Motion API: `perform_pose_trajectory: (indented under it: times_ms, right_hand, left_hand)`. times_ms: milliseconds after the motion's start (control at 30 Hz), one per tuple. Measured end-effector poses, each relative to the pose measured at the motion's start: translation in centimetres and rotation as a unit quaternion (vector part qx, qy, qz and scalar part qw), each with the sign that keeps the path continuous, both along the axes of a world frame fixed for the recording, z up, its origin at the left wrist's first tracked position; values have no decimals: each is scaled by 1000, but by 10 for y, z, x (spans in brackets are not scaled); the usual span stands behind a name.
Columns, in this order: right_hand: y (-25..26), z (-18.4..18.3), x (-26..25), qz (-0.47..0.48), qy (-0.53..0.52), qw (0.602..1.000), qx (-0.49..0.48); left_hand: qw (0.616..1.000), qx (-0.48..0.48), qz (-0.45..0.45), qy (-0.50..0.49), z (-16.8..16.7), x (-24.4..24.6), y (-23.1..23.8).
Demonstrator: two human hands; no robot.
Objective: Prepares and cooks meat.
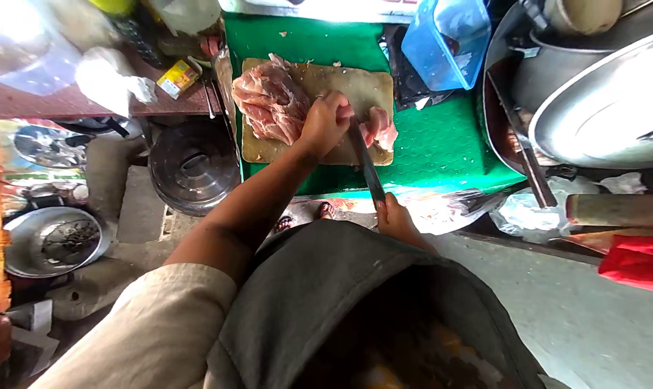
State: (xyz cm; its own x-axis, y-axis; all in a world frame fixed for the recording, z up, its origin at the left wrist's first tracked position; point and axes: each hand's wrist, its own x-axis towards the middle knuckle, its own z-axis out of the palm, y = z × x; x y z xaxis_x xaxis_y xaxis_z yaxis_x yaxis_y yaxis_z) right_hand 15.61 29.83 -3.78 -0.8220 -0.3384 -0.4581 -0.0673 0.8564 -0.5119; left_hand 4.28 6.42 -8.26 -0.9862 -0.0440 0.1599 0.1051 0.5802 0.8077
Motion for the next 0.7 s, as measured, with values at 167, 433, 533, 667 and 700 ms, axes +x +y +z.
perform_pose_trajectory:
  times_ms: [167,433,533,667,700]
  right_hand:
    - [19,11,-23,-128,-75,972,-183]
    - [48,-9,-113,-50,188,973,124]
    - [48,-28,-149,-23,233,963,137]
    - [33,-30,-159,10,303,952,33]
    - [25,-27,-156,39,317,947,-11]
  left_hand:
    - [935,321,121,-86,17,-12,-6]
    - [984,37,-118,-127,19,-12,15]
    - [960,-186,-168,-127,14,-14,31]
    - [955,-230,-137,-129,23,-13,28]
    - [963,-197,-119,-144,33,-10,24]
